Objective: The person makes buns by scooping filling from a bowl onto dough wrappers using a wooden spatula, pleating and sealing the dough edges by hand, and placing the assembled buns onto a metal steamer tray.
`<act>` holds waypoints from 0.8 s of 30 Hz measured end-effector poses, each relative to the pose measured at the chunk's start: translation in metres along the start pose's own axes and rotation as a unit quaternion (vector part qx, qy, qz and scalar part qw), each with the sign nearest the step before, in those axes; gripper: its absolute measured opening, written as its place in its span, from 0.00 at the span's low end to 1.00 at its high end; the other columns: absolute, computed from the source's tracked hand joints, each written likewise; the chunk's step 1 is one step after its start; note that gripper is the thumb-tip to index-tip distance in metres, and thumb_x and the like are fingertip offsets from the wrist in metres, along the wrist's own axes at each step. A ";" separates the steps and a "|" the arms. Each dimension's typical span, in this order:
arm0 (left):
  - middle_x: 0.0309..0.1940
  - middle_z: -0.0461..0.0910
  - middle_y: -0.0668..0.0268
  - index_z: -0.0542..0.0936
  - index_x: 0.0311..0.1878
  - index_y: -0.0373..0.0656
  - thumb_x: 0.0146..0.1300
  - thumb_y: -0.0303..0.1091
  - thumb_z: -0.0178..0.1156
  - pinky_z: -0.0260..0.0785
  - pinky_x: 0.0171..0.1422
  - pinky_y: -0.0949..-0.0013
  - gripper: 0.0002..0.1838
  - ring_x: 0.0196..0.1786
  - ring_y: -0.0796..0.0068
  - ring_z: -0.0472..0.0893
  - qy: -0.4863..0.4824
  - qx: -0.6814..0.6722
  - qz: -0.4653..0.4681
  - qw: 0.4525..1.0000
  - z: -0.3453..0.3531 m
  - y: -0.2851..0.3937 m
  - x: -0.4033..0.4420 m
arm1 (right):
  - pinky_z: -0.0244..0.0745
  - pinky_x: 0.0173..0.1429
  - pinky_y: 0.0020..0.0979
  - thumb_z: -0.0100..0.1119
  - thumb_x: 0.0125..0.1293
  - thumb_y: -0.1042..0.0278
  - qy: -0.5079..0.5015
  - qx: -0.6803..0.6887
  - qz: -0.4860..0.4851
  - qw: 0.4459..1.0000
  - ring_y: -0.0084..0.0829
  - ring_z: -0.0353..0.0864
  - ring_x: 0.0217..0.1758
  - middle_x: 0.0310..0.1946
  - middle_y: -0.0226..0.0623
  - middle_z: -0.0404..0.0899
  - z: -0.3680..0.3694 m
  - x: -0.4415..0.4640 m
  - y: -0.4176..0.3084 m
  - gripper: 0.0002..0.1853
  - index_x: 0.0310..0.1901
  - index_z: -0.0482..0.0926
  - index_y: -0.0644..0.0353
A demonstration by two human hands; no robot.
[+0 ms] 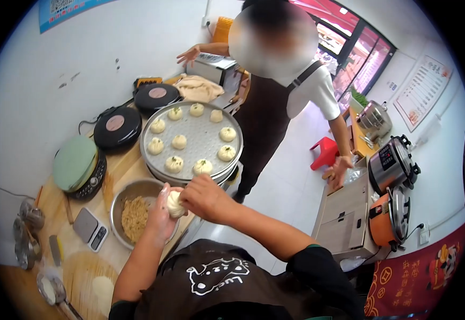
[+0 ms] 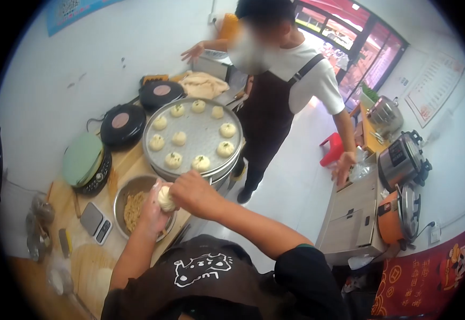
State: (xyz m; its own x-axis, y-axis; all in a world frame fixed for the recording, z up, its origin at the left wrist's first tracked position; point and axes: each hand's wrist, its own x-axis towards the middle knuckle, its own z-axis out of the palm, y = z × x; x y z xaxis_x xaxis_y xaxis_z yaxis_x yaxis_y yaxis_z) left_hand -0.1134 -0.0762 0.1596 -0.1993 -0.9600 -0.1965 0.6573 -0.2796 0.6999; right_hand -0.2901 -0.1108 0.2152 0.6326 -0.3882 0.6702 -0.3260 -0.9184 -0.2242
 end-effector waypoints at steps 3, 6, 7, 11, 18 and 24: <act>0.37 0.83 0.65 0.79 0.48 0.42 0.80 0.55 0.44 0.76 0.39 0.65 0.25 0.37 0.73 0.82 0.010 -0.008 -0.013 1.000 0.002 0.001 0.000 | 0.68 0.47 0.37 0.71 0.51 0.75 -0.003 0.003 0.003 1.000 0.38 0.75 0.37 0.31 0.34 0.74 0.001 0.000 0.001 0.13 0.36 0.76 0.56; 0.42 0.84 0.69 0.79 0.52 0.48 0.80 0.56 0.43 0.76 0.42 0.64 0.23 0.42 0.74 0.83 -0.006 -0.007 -0.007 1.000 -0.006 -0.004 0.003 | 0.69 0.44 0.40 0.70 0.56 0.74 -0.028 0.023 0.046 0.998 0.42 0.77 0.36 0.29 0.37 0.76 0.002 -0.002 0.005 0.09 0.37 0.78 0.58; 0.42 0.84 0.68 0.80 0.53 0.47 0.80 0.56 0.43 0.77 0.43 0.64 0.24 0.42 0.73 0.83 -0.027 -0.022 0.006 0.999 -0.006 -0.003 0.004 | 0.69 0.44 0.40 0.70 0.58 0.74 -0.035 0.065 0.083 0.994 0.42 0.77 0.36 0.29 0.37 0.77 0.001 -0.001 0.005 0.09 0.38 0.80 0.57; 0.41 0.84 0.64 0.79 0.52 0.42 0.79 0.55 0.44 0.76 0.43 0.65 0.25 0.41 0.71 0.82 -0.015 -0.008 -0.013 1.000 0.001 0.007 0.002 | 0.68 0.48 0.38 0.69 0.61 0.73 -0.060 0.155 0.164 0.972 0.39 0.78 0.38 0.31 0.34 0.80 -0.014 0.006 -0.002 0.07 0.40 0.81 0.56; 0.39 0.84 0.64 0.79 0.50 0.42 0.79 0.56 0.45 0.74 0.39 0.66 0.25 0.39 0.69 0.82 0.027 0.007 -0.049 0.998 0.013 0.014 -0.006 | 0.67 0.49 0.38 0.70 0.57 0.75 -0.091 0.049 0.060 0.993 0.38 0.77 0.42 0.35 0.31 0.78 -0.017 0.009 -0.004 0.12 0.40 0.78 0.54; 0.36 0.85 0.62 0.80 0.49 0.41 0.78 0.60 0.45 0.78 0.32 0.66 0.29 0.34 0.65 0.86 -0.015 0.039 -0.092 0.995 0.002 0.016 -0.002 | 0.66 0.47 0.37 0.70 0.55 0.74 -0.080 0.035 0.012 0.996 0.37 0.76 0.40 0.34 0.32 0.75 -0.017 0.014 -0.010 0.13 0.41 0.76 0.55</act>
State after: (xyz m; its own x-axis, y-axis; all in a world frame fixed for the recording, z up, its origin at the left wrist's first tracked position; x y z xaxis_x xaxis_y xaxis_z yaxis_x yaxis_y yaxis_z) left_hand -0.1036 -0.0783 0.1726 -0.3328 -0.8916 -0.3072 0.5492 -0.4480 0.7054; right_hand -0.2899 -0.1053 0.2386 0.7306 -0.4117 0.5448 -0.2958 -0.9099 -0.2910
